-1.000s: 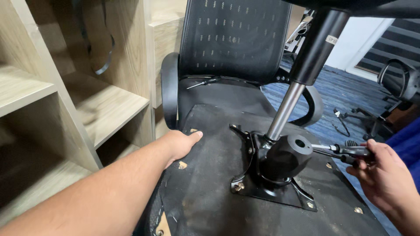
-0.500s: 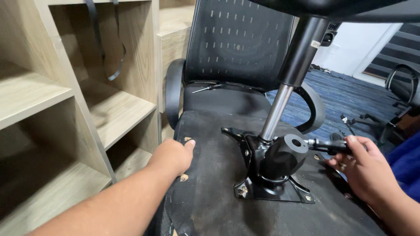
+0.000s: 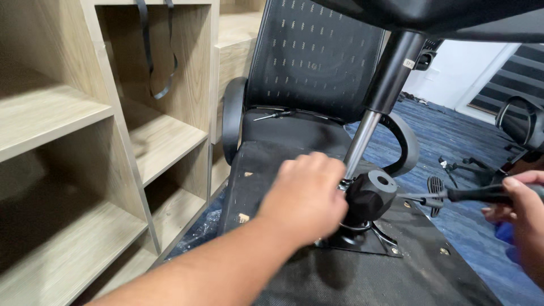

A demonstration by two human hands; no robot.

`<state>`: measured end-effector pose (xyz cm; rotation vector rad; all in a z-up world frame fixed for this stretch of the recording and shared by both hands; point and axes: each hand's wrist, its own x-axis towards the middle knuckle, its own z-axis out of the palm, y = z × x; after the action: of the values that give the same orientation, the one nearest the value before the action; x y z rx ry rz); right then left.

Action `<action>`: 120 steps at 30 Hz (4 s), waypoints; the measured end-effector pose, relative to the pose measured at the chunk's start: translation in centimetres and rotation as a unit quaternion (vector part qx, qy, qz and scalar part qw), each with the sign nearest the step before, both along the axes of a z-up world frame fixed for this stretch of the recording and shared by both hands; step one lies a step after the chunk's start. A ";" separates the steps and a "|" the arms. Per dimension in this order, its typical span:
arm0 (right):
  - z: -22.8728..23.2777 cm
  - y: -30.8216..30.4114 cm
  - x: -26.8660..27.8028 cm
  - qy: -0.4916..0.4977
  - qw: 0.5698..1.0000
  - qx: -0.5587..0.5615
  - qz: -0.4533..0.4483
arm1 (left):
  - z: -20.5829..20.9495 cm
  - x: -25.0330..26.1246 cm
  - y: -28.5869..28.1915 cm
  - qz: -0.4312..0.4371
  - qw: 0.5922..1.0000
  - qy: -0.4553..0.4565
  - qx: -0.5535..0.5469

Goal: The person uses a screwdriver to tighten screws on the base of an office chair. They repeatedly insert the screwdriver, turn it to secure the fasteners, and reposition the tool to access different screws on the chair's mounting plate.

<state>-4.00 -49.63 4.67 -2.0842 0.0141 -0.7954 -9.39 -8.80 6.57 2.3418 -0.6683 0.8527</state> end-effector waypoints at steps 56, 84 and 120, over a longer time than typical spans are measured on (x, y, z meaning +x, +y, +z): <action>-2.1 -2.4 -3.9 0.067 0.995 0.069 0.039 | -8.6 2.2 -13.2 -0.195 0.977 0.085 0.016; -2.1 0.3 -5.6 0.056 0.997 0.055 0.022 | -9.6 2.5 -14.7 -0.233 0.941 0.244 0.005; -1.0 0.5 -5.1 0.147 0.987 0.030 -0.063 | -3.2 0.7 -10.4 -0.238 0.909 0.340 0.033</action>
<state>-9.13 -49.10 3.63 -2.1418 0.3282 -0.5478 -8.67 -19.20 3.42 2.1689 -0.8934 -0.2095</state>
